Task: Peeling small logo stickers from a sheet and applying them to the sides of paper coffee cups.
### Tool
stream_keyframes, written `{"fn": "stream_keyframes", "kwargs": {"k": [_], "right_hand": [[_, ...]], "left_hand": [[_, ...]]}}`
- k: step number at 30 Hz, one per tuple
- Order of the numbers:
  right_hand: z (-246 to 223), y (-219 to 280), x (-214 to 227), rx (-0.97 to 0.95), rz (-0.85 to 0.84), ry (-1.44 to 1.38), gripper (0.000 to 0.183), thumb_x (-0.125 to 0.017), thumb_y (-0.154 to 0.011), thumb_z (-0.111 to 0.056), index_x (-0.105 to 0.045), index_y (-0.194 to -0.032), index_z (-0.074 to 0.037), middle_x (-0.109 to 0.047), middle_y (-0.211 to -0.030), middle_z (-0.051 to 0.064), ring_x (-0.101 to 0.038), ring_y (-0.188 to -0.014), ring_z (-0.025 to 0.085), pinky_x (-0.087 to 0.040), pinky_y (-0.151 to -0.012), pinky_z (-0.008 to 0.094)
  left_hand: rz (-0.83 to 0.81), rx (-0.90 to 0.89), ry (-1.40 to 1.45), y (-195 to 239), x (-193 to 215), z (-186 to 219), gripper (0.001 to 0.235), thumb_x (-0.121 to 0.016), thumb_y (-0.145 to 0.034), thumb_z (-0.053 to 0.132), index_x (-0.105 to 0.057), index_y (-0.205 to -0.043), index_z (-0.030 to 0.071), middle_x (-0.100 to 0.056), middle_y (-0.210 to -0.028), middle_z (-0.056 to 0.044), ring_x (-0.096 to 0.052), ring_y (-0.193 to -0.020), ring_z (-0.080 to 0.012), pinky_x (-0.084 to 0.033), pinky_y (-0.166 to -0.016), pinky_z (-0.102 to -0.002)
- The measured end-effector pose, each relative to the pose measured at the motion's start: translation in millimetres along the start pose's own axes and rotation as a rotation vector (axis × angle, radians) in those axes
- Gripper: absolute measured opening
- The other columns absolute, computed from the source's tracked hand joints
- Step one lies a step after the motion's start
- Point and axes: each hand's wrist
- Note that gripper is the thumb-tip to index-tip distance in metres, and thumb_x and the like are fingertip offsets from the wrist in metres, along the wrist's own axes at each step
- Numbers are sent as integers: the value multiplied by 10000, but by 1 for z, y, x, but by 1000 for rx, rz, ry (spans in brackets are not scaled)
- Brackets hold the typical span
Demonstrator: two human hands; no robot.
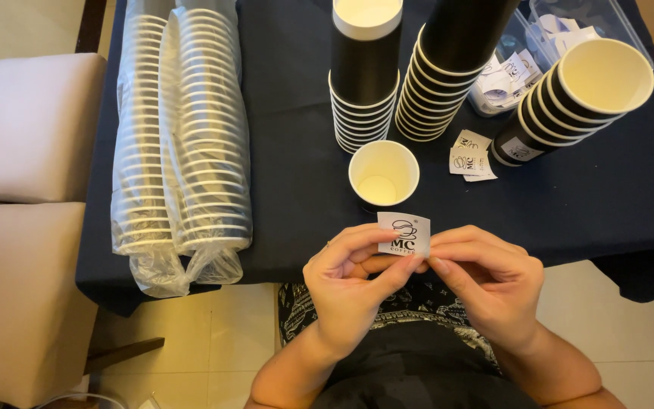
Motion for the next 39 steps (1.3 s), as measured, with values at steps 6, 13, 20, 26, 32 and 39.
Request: {"fn": "stream_keyframes", "kwargs": {"k": [6,13,20,26,32,39], "right_hand": [[0,1,0,11,9,-6,75,-692,-889,-6,-734,-925,44,-748,-891,200,-739,-773,214,-621,-707,230],[-1,1,0,25,15,26,70,-691,-887,-17,-735,-905,36,-750,-859,186,-730,-769,212,-595,-708,239],[-2,0,-1,36,20,23,66,-697,-882,-15,-734,-898,38,-750,-869,189,-735,-767,211,-607,-702,231],[-3,0,-1,40,14,29,72,-692,-888,-18,-734,-904,39,-752,-880,190,-741,-781,215,-610,-713,234],[5,1,2,77,12,6,61,-658,-907,-11,-696,-904,37,-721,-881,181,-702,-790,220,-574,-750,263],[10,-2,7,249,-53,132,42,-656,-892,-18,-668,-903,20,-666,-828,137,-622,-714,208,-500,-698,291]], "left_hand": [[-3,-2,-17,0,-1,1,287,-794,-810,-120,-675,-1070,-103,-686,-1073,-240,-783,-812,-363,-711,-806,-357],[-4,-4,-13,1,-1,0,288,-793,-812,-120,-673,-1074,-102,-685,-1081,-238,-783,-820,-367,-711,-807,-360],[3,-10,-20,1,-1,0,289,-796,-809,-117,-674,-1071,-105,-687,-1077,-238,-783,-822,-361,-713,-807,-360],[1,-15,-22,2,-1,0,289,-793,-815,-117,-674,-1078,-101,-687,-1080,-240,-783,-824,-359,-711,-805,-355],[-122,-9,-93,-3,1,-2,288,-777,-862,-24,-686,-1133,-59,-647,-1267,-266,-727,-1059,-326,-653,-970,-371],[-224,-69,-374,-8,3,2,149,-744,-935,130,-752,-1080,103,-643,-1404,-227,-679,-1287,-292,-544,-1182,-378]]}}
Point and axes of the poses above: each hand's wrist, its own y-axis away from the middle knuckle, its own x-axis out of the back of the hand, z = x × y
